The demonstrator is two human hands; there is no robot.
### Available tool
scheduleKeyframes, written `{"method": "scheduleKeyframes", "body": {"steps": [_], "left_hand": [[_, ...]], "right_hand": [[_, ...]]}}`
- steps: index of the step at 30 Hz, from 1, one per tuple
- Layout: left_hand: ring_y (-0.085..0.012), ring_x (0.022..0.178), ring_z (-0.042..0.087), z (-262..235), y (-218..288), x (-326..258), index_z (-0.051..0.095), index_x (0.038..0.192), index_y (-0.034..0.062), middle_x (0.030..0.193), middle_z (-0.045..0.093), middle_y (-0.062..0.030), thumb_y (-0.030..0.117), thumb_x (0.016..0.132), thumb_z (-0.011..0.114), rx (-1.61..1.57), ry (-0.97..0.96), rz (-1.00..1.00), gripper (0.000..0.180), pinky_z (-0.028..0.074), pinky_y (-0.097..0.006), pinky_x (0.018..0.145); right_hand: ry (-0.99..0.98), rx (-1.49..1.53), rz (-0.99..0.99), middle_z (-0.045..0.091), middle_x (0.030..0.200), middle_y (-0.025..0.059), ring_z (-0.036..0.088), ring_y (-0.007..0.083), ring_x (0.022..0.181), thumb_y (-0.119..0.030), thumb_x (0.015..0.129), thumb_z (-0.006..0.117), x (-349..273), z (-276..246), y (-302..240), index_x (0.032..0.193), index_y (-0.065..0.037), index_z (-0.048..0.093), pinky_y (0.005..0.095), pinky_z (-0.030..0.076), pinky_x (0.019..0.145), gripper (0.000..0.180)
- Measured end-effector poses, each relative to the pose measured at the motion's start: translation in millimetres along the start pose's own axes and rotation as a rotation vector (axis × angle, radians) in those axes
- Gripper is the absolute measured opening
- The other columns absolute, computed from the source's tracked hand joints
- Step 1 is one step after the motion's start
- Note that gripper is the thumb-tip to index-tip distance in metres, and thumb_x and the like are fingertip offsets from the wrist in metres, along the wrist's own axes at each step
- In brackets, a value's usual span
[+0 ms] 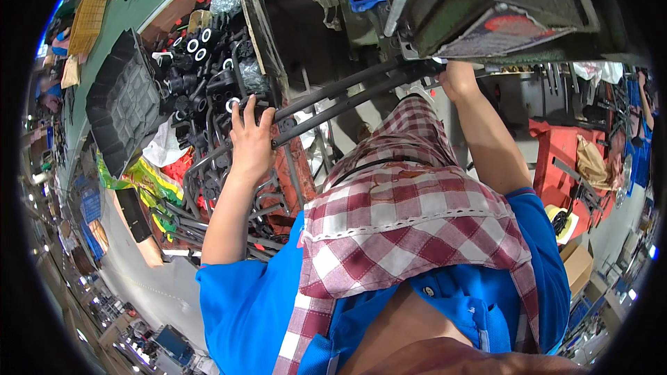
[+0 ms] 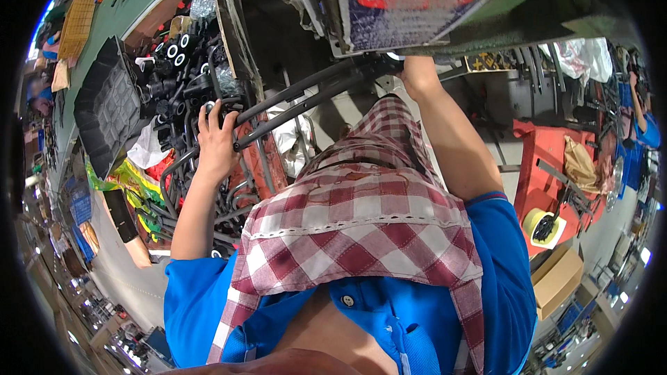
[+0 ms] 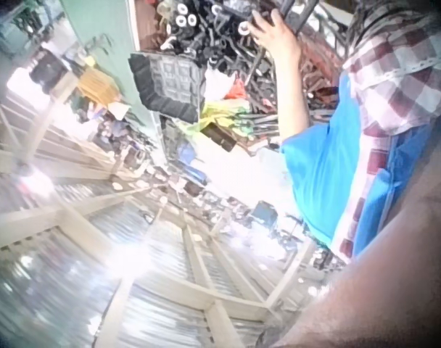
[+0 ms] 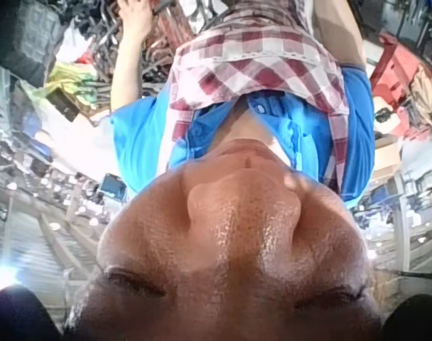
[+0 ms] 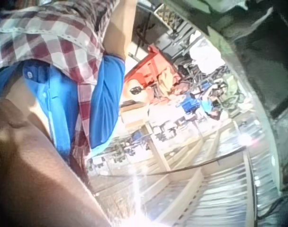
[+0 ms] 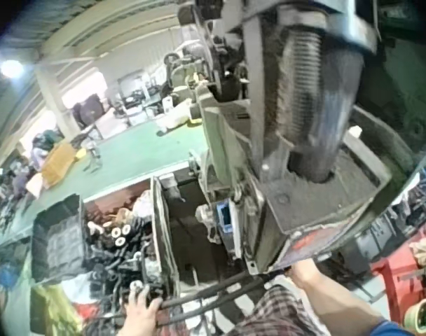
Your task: The person repeatedly picks black bicycle handlebar components from a pile, inserts them into a green machine, and removes them after a brief cycle. The person handles the parts one at a time and places them back into the pile or onto a nearby rack.
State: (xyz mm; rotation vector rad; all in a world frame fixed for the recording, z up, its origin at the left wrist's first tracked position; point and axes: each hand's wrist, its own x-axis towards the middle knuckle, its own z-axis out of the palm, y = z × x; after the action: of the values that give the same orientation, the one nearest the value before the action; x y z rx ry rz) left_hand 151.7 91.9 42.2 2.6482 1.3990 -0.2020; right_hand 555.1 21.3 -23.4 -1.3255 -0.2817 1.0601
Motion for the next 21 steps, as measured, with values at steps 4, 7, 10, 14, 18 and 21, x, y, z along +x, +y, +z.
{"method": "scheduleKeyframes", "body": {"steps": [4, 7, 10, 14, 18, 21], "left_hand": [[-0.0512, 0.143, 0.020, -2, 1, -1, 0.052, 0.133, 0.0147, 0.154, 0.028, -0.0201, -0.004, 0.064, 0.076, -0.014, 0.004, 0.000, 0.075, 0.040, -0.061, 0.103], [-0.0525, 0.143, 0.019, -2, 2, 2, 0.053, 0.132, 0.0131, 0.155, 0.025, -0.0223, -0.003, 0.064, 0.076, -0.035, 0.046, 0.000, 0.074, 0.037, -0.063, 0.106], [-0.0545, 0.143, 0.018, 0, 1, 0, 0.056, 0.129, 0.0113, 0.156, 0.020, -0.0270, -0.003, 0.064, 0.075, -0.027, 0.111, -0.012, 0.070, 0.034, -0.063, 0.109], [-0.0562, 0.142, 0.019, 9, -12, -1, 0.056, 0.128, 0.0106, 0.156, 0.015, -0.0342, 0.003, 0.064, 0.078, -0.086, 0.255, -0.048, 0.068, 0.027, -0.058, 0.116], [-0.0489, 0.142, 0.026, -15, -8, -10, 0.063, 0.119, 0.0151, 0.157, 0.022, -0.0239, 0.004, 0.062, 0.072, 0.014, 0.285, -0.051, 0.059, 0.014, -0.064, 0.116], [-0.0381, 0.143, 0.030, -16, -13, -30, 0.065, 0.116, 0.0159, 0.158, 0.026, -0.0209, 0.011, 0.064, 0.073, 0.063, 0.315, -0.059, 0.052, 0.011, -0.063, 0.116]], "right_hand": [[0.029, 0.014, 0.041, 0.060, 0.116, 0.0042, 0.062, 0.0203, 0.101, -0.040, 0.103, 0.048, -3, 3, -1, 0.124, -0.013, 0.054, 0.0436, 0.056, 0.075, 0.035], [0.044, 0.022, 0.052, 0.061, 0.114, 0.0040, 0.061, 0.0201, 0.099, -0.040, 0.103, 0.048, -1, 1, -2, 0.122, -0.013, 0.054, 0.0439, 0.056, 0.077, 0.034], [0.098, 0.024, 0.052, 0.061, 0.114, 0.0036, 0.061, 0.0202, 0.101, -0.039, 0.102, 0.049, -2, 4, -3, 0.122, -0.013, 0.054, 0.0463, 0.055, 0.078, 0.033], [0.080, 0.171, 0.016, 0.061, 0.120, 0.0048, 0.060, 0.0215, 0.107, -0.038, 0.103, 0.049, 17, -12, 13, 0.124, -0.012, 0.055, 0.0467, 0.053, 0.089, 0.035], [0.062, 0.424, -0.056, 0.060, 0.130, 0.0094, 0.058, 0.0265, 0.121, -0.037, 0.101, 0.052, 58, -57, 11, 0.132, -0.007, 0.054, 0.0451, 0.047, 0.105, 0.043], [0.089, 0.228, 0.076, 0.068, 0.115, 0.0087, 0.064, 0.0246, 0.108, -0.035, 0.098, 0.058, 89, -66, -7, 0.120, -0.006, 0.065, 0.0411, 0.052, 0.095, 0.037]]}}
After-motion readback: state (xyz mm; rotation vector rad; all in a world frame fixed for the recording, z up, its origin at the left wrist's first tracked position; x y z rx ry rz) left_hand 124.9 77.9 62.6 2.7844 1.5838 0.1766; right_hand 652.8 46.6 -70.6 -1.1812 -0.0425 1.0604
